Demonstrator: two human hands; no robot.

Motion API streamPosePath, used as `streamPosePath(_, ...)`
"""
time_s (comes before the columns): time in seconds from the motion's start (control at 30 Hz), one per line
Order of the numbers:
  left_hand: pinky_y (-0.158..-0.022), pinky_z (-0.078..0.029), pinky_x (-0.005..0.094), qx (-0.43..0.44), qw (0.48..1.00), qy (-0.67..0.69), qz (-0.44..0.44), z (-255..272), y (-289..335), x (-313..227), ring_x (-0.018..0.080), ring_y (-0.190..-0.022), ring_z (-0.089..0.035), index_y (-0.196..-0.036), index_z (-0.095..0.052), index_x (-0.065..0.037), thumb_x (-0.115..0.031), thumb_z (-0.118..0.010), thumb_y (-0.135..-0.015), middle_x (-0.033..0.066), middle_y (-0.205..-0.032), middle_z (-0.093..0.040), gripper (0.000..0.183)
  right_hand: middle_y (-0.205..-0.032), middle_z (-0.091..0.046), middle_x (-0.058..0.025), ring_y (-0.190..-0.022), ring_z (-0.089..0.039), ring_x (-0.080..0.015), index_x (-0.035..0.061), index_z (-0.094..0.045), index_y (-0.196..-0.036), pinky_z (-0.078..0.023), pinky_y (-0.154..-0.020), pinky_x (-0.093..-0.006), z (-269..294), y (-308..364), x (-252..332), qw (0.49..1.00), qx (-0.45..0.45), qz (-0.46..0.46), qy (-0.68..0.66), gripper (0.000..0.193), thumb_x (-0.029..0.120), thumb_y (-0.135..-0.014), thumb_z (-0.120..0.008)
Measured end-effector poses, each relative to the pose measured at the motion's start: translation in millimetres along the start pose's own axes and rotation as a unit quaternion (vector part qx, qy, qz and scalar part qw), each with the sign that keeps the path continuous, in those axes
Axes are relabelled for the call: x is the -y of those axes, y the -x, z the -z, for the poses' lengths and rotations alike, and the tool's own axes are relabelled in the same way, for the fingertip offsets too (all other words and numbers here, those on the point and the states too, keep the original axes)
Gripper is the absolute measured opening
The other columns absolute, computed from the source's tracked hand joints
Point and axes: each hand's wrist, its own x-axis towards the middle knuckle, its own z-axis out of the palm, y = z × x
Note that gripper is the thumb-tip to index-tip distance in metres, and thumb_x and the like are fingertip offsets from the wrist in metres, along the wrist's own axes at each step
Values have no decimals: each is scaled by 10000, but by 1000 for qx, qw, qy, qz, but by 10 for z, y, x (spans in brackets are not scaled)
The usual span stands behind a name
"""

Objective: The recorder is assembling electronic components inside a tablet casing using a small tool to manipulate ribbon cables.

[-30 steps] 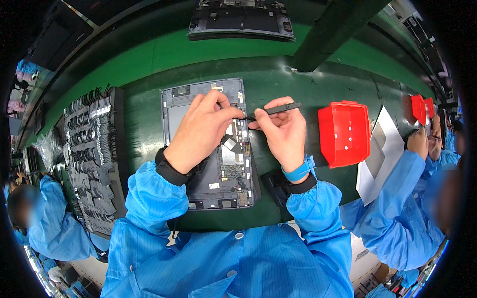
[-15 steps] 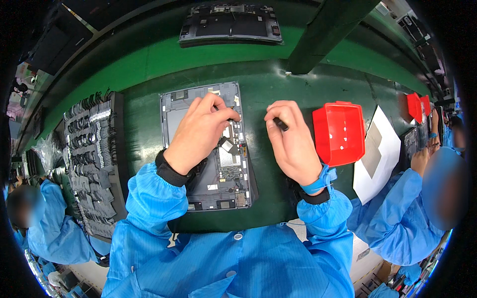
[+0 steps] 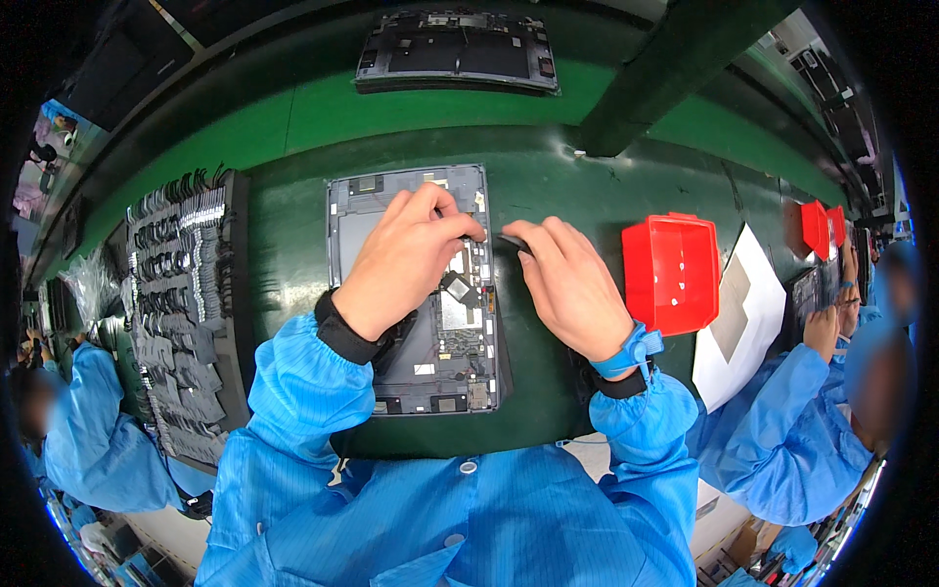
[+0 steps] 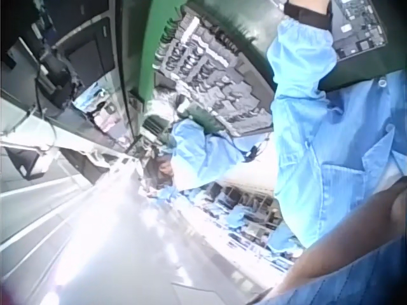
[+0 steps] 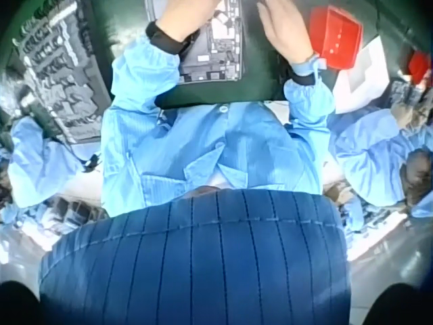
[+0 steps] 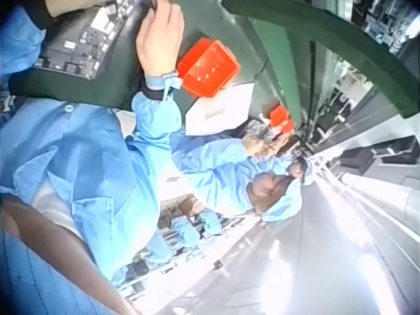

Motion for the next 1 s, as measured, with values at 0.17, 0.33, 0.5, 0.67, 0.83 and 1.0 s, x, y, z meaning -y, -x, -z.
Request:
streamPosePath(0.17,-839,-489,377,6,1000,3,1,8,-10,12,284,-929,-541,-983,-723,-139,31,-698,-781,59,-991,-541,265,-944,-588,-172,-884,-594,-366,35,-588,-1133,-491,-753,-467,44,-39,18,998,25,9,53,218,97,-926,-611)
streamPosePath(0.33,-843,-487,379,11,1000,7,-9,7,-29,29,298,-934,-537,-985,-725,-134,28,-701,-774,66,-993,-540,267,-875,-586,-104,-829,-612,-328,59,-629,-1083,-512,-737,-431,-43,-96,-14,994,-5,56,98,208,84,-879,-663)
streamPosePath(0.5,-845,-487,380,15,1000,16,5,22,-37,11,300,-938,-537,-983,-726,-129,29,-701,-774,67,-990,-539,264,-853,-598,-70,-791,-624,-296,78,-687,-1017,-521,-711,-412,-119,-139,-27,994,-39,77,68,203,49,-817,-702)
streamPosePath(0.67,-849,-487,381,23,1000,14,8,34,-42,-1,299,-942,-537,-981,-729,-125,25,-701,-776,69,-988,-541,255,-846,-598,-55,-777,-629,-276,76,-714,-951,-519,-694,-395,-129,-170,-37,988,-49,114,87,176,40,-778,-718)
streamPosePath(0.83,-859,-486,381,28,999,17,17,38,-41,-7,297,-954,-540,-977,-731,-121,15,-698,-782,66,-990,-547,240,-843,-599,-50,-765,-626,-270,74,-719,-923,-518,-690,-392,-139,-195,-21,988,-48,113,90,166,34,-762,-722)
streamPosePath(1.0,-863,-485,381,34,999,20,21,39,-44,-7,297,-963,-541,-973,-731,-120,18,-694,-783,66,-992,-549,238,-840,-596,-55,-762,-625,-275,65,-717,-912,-518,-689,-391,-120,-219,-47,988,-36,122,87,181,17,-738,-713)
